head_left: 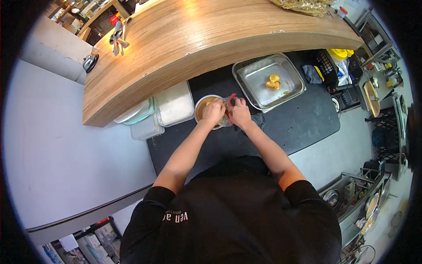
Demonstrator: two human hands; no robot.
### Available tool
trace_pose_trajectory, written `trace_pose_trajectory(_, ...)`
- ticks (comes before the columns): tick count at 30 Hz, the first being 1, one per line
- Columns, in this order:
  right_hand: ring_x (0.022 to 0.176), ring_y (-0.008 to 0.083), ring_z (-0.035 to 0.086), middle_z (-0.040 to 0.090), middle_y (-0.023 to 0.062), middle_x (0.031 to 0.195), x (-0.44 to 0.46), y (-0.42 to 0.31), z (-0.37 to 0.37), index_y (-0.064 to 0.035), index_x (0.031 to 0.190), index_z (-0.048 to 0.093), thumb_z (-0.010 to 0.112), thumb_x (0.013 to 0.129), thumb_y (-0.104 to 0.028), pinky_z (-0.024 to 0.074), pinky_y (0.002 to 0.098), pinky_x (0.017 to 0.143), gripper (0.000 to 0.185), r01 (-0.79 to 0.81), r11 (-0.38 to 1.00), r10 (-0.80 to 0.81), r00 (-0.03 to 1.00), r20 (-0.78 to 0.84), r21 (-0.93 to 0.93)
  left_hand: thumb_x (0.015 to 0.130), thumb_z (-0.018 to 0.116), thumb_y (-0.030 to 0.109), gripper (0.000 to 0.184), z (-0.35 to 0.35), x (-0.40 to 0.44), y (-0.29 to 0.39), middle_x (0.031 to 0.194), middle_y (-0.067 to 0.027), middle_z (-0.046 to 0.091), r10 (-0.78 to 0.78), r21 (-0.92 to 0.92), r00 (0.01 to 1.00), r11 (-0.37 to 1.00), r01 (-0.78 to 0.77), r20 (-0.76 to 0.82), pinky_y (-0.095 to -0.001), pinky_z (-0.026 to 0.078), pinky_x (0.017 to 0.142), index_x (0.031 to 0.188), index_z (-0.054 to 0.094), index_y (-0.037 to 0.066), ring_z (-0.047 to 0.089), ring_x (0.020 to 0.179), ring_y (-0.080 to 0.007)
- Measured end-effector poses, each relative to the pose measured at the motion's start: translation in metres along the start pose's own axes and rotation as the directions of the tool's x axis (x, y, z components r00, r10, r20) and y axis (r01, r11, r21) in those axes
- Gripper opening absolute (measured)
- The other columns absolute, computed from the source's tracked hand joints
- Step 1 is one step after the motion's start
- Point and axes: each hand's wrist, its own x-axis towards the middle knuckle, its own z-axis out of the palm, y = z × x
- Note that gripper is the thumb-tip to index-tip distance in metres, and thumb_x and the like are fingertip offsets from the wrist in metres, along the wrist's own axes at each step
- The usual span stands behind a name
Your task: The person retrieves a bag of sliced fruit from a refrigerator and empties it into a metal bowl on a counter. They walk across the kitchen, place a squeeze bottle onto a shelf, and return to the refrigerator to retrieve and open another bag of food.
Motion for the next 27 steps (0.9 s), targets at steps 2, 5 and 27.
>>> trace_pose_trajectory(2,0.117,0.0331,0.042,0.053,0.0184,0.118,0.018,0.007,0.021,-0.0194,0.097,0.070,0.056,0.081,-0.028,0.0449,0.0418,0.090,0.023,-0.106,0.994,0.102,0.984,0.144,0.014,0.083,0.055,0.017,0.017,0.002,-0.002,0.000,0.083,-0.0193,0.061,0.061,-0.008,0.995,0.998,-0.062,-0.084,-0.0478,0.049,0.070,0.080,0.058,0.001,0.061,0.079,-0.0383)
trace_pose_trajectory(5,0.118,0.0349,0.045,0.054,0.0208,0.117,0.037,0.012,0.032,-0.0143,0.105,0.067,0.048,0.087,-0.037,0.0458,0.0433,0.092,0.034,-0.114,0.993,0.093,0.930,0.356,0.037,0.083,0.055,0.015,0.014,0.000,-0.010,-0.001,0.085,-0.0183,0.061,0.009,-0.064,0.999,0.998,-0.011,-0.033,-0.0456,0.048,0.071,0.080,0.057,0.002,0.061,0.081,-0.0372)
trace_pose_trajectory(27,0.075,0.0289,0.068,0.067,0.0152,0.086,0.072,-0.002,0.047,-0.0064,0.075,0.068,0.054,0.079,-0.013,0.0557,0.0378,0.068,0.015,0.114,0.979,-0.097,0.989,0.109,-0.168,0.079,0.063,0.013,0.069,0.014,-0.058,-0.034,0.144,-0.0230,0.028,-0.021,-0.058,0.998,0.998,0.024,0.059,-0.0421,0.042,0.099,0.137,0.030,-0.002,0.039,0.126,-0.0390)
